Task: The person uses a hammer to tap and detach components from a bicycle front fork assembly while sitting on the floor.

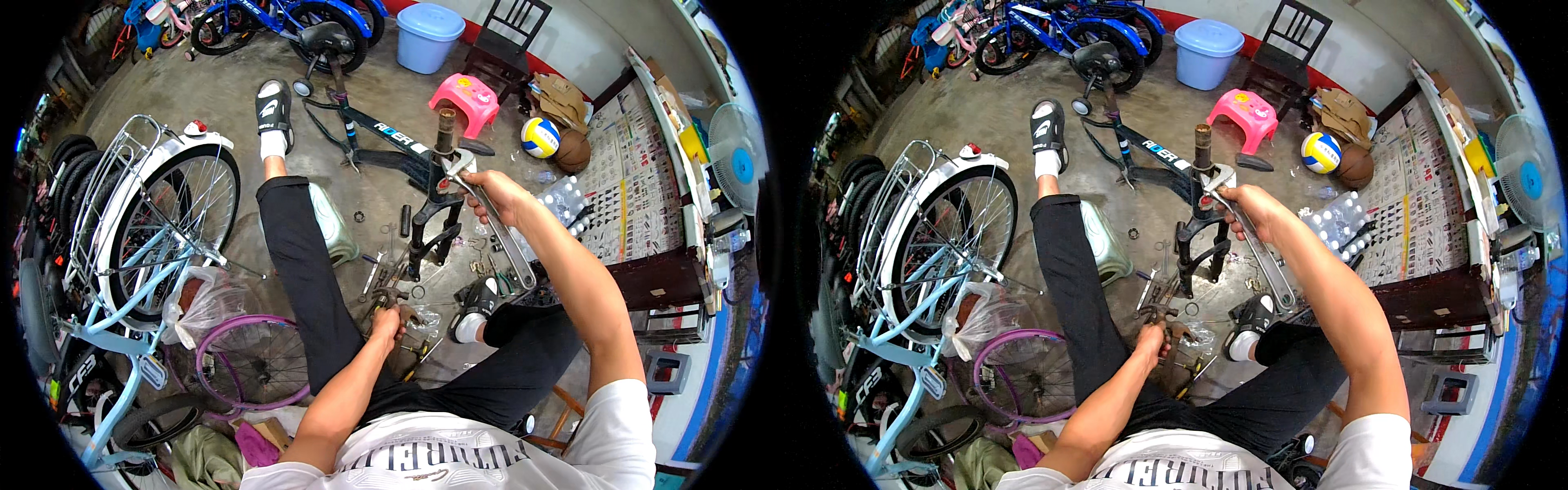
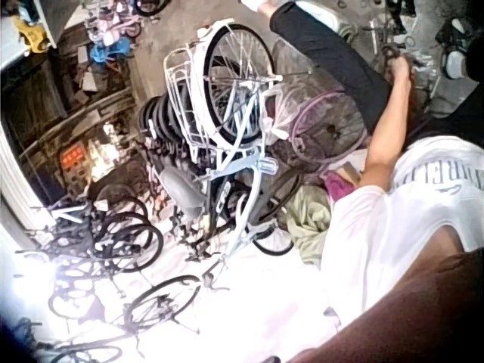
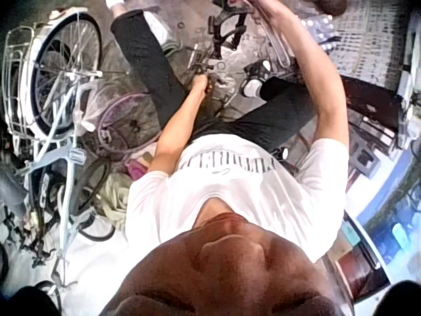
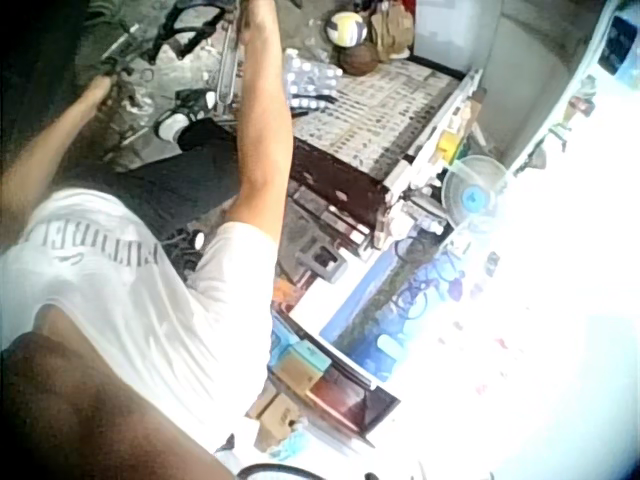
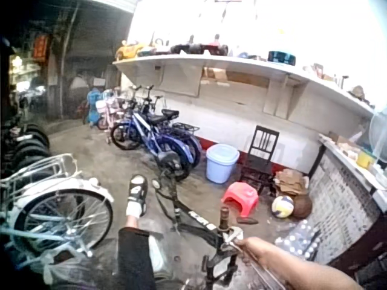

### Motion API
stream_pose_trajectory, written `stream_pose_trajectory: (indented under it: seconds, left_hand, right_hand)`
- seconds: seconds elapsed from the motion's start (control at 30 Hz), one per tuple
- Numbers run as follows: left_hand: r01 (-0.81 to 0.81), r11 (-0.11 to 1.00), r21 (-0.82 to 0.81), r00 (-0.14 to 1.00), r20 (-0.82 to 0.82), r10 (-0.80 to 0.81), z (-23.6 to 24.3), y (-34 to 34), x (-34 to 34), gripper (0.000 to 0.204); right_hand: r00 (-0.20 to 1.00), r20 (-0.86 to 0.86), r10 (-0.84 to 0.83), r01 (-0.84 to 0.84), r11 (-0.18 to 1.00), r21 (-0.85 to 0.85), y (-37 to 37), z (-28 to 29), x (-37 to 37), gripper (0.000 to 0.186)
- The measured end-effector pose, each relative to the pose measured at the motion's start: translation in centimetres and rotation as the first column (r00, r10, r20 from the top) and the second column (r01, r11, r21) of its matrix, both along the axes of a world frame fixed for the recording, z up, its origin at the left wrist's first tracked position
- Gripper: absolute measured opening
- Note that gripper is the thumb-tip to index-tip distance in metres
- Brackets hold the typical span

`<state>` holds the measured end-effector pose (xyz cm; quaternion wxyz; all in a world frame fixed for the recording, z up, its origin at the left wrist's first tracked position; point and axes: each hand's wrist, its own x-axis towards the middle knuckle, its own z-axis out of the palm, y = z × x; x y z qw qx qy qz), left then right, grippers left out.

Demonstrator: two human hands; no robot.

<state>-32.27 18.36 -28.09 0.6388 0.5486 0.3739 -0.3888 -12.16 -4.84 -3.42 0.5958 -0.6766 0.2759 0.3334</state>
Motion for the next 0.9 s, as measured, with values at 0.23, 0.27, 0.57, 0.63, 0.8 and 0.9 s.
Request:
stream_pose_trajectory:
  seconds: [0.23, 0.27, 0.57, 0.63, 0.8, 0.9]
  left_hand:
    - [-0.005, 1.000, -0.023, 1.000, 0.013, 0.006, -0.7, 0.1, -0.2, 0.027]
    - [0.010, 1.000, -0.011, 1.000, 0.008, -0.010, -0.4, 0.1, -0.1, 0.025]
    - [-0.041, 0.998, -0.039, 0.999, 0.032, 0.042, -1.3, 0.1, -0.2, 0.027]
    - [-0.038, 0.999, -0.028, 0.999, 0.033, 0.039, -1.5, -0.1, -0.3, 0.027]
    - [-0.015, 1.000, -0.026, 0.999, 0.030, 0.016, -1.7, -0.3, -0.3, 0.029]
    - [-0.007, 1.000, -0.029, 0.999, 0.046, 0.008, -2.7, -0.4, -0.4, 0.030]
  right_hand:
    - [0.998, -0.052, 0.023, -0.021, 0.999, 0.035, 2.4, 0.6, 2.0, 0.037]
    - [0.997, -0.079, 0.021, -0.018, 0.999, 0.037, 2.5, 0.4, 2.2, 0.037]
    - [1.000, 0.016, -0.005, 0.006, 0.997, -0.082, 2.9, -1.1, 1.4, 0.059]
    - [0.999, 0.020, -0.030, 0.032, 0.996, -0.078, 3.4, -0.5, 1.2, 0.054]
    - [0.988, -0.065, -0.140, 0.145, 0.986, 0.085, 3.0, -1.0, 2.0, 0.036]
    - [0.993, 0.007, -0.121, 0.121, 0.993, 0.002, 3.9, -0.9, 1.6, 0.034]
